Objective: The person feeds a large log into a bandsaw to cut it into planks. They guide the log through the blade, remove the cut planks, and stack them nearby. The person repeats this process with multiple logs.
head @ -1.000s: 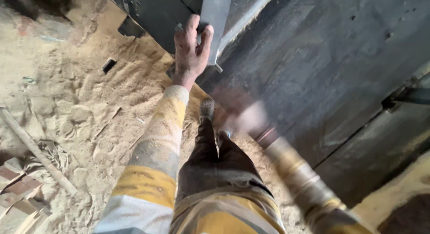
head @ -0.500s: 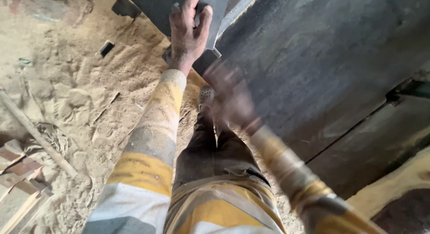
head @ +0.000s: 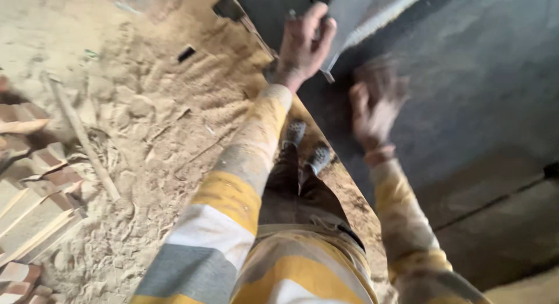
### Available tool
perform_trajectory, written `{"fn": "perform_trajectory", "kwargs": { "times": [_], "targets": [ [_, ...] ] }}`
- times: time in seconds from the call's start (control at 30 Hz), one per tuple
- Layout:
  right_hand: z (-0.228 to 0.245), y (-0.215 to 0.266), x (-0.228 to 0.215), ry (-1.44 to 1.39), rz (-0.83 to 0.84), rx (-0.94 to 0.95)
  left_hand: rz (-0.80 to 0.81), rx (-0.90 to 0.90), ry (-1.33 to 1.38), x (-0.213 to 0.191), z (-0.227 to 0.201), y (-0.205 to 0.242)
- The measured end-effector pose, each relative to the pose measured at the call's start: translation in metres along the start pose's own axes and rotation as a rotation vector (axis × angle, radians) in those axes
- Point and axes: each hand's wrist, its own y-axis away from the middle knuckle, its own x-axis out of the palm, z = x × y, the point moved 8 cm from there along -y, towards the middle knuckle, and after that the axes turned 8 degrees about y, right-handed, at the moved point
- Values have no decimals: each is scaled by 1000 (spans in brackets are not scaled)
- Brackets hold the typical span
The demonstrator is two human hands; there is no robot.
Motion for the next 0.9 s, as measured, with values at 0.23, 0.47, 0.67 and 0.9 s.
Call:
{"fn": "perform_trajectory", "kwargs": {
  "times": [0.23, 0.47, 0.67, 0.9],
  "targets": [
    [31, -22, 16, 93, -182, -511, 172, -41, 76, 9, -11, 2],
    [-97, -134, -37, -806, -477, 116, 91, -110, 28, 6, -4, -2],
    [36, -107, 33, -556, -198, 54, -80, -56, 246, -9, 11, 1],
    [68, -213, 72, -602, -44, 280, 87, -720, 637, -55, 71, 5]
  ]
}}
